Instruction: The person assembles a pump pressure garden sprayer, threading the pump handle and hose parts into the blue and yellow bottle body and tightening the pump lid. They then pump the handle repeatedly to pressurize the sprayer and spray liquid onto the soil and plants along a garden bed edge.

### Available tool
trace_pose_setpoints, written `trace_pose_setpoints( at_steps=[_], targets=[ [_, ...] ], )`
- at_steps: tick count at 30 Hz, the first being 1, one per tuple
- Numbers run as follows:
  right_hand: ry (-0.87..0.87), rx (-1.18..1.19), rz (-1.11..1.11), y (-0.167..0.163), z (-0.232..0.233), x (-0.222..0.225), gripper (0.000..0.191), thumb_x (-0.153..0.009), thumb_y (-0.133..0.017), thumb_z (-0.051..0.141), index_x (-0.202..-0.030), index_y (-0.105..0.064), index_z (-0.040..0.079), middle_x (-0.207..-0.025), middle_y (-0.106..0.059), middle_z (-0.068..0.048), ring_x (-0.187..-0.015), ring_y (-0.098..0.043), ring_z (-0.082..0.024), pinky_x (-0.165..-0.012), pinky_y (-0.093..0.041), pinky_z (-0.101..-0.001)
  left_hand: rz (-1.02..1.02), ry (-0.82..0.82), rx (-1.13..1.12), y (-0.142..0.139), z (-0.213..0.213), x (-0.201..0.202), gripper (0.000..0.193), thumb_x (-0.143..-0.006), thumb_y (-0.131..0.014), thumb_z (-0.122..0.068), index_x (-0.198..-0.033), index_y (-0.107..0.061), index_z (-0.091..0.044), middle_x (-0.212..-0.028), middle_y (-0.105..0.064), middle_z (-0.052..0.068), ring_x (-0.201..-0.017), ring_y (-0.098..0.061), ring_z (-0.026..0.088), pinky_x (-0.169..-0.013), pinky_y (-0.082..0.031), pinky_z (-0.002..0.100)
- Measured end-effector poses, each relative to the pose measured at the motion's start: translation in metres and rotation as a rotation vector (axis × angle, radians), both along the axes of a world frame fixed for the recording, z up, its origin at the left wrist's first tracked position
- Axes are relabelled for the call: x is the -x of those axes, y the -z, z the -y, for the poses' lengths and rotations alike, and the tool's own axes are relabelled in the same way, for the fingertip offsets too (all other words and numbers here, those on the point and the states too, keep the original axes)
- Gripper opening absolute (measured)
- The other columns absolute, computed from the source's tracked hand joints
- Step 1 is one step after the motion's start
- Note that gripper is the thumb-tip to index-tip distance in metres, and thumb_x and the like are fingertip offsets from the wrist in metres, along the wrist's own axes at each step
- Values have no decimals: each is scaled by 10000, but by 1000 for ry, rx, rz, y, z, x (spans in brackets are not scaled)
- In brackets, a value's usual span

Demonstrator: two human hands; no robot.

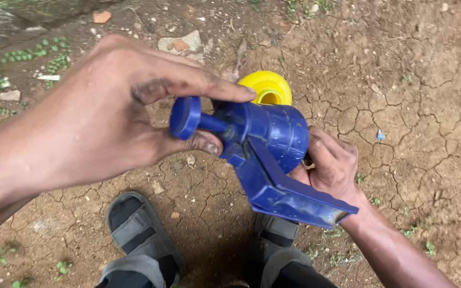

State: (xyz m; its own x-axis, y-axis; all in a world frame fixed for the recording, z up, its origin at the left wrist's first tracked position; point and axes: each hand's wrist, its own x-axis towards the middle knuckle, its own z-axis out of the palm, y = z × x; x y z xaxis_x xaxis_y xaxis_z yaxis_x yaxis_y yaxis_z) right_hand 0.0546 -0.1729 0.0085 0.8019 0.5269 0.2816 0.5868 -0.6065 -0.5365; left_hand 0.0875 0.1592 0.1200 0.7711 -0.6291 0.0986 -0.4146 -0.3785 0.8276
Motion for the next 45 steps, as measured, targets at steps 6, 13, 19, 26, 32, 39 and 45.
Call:
trace_pose_setpoints(
  at_steps=[6, 13, 19, 26, 32, 39, 45],
  targets=[
    [78, 27, -174, -6, -14, 10, 387, -853, -759, 246, -1136, -651, 5, -879, -682, -119, -731, -701, -263, -655, -561, -383, 215, -16, -172, -6, 9, 5, 766, -622, -791, -178, -1367, -651, -67, -1168, -711, 66, -908, -733, 194, -870, -509, 437],
    [-54, -191, -343, -12, -26, 21, 238, -1020, -625, 136, -1228, -659, 25, -1028, -728, -139, -891, -727, -276, -795, -576, -391, 447, -10, -870, -17, 17, 1, 442, -748, -869, -399, -1082, -744, -139, -907, -666, -5, -802, -655, 163, -626, -544, 361],
    [-36, -102, -417, -8, -24, 20, 221, -996, -646, 200, -1164, -689, 64, -888, -722, -99, -763, -723, -248, -692, -577, -381, 860, -5, -1259, -9, 32, 1, 404, -761, -699, -515, -976, -740, -176, -804, -640, -42, -867, -584, 126, -775, -431, 302],
    [24, 77, -438, -19, -29, 17, 217, -968, -657, 264, -1097, -704, 96, -789, -701, -117, -678, -692, -295, -614, -542, -410, 680, 177, -1657, 13, 43, -1, 498, -1062, -501, -498, -731, -617, -143, -630, -465, -67, -662, -369, 85, -744, -340, 290],
    [102, 419, -358, -30, -47, 12, 303, -956, -626, 369, -1090, -675, 103, -758, -691, -134, -664, -702, -334, -609, -559, -463, 257, 292, -1511, 26, 35, 3, 468, -1025, -532, -540, -733, -581, -179, -572, -400, -63, -505, -339, 86, -637, -348, 318],
    [12, 477, -519, -24, -49, 12, 322, -1013, -585, 396, -1102, -619, 89, -760, -692, -116, -622, -701, -296, -571, -553, -450, 156, 347, -1544, 33, 30, 9, 468, -1036, -542, -520, -769, -629, -146, -602, -441, -70, -511, -343, 42, -522, -364, 279],
    [-176, -177, -1291, 4, -13, 5, 443, -1127, -505, 392, -1141, -622, -35, -791, -595, -80, -643, -541, -199, -511, -388, -388, 405, 235, -1541, 34, 41, 21, 388, -1053, -534, -333, -729, -625, -139, -583, -449, -75, -494, -337, 43, -509, -388, 253]
  ],
)
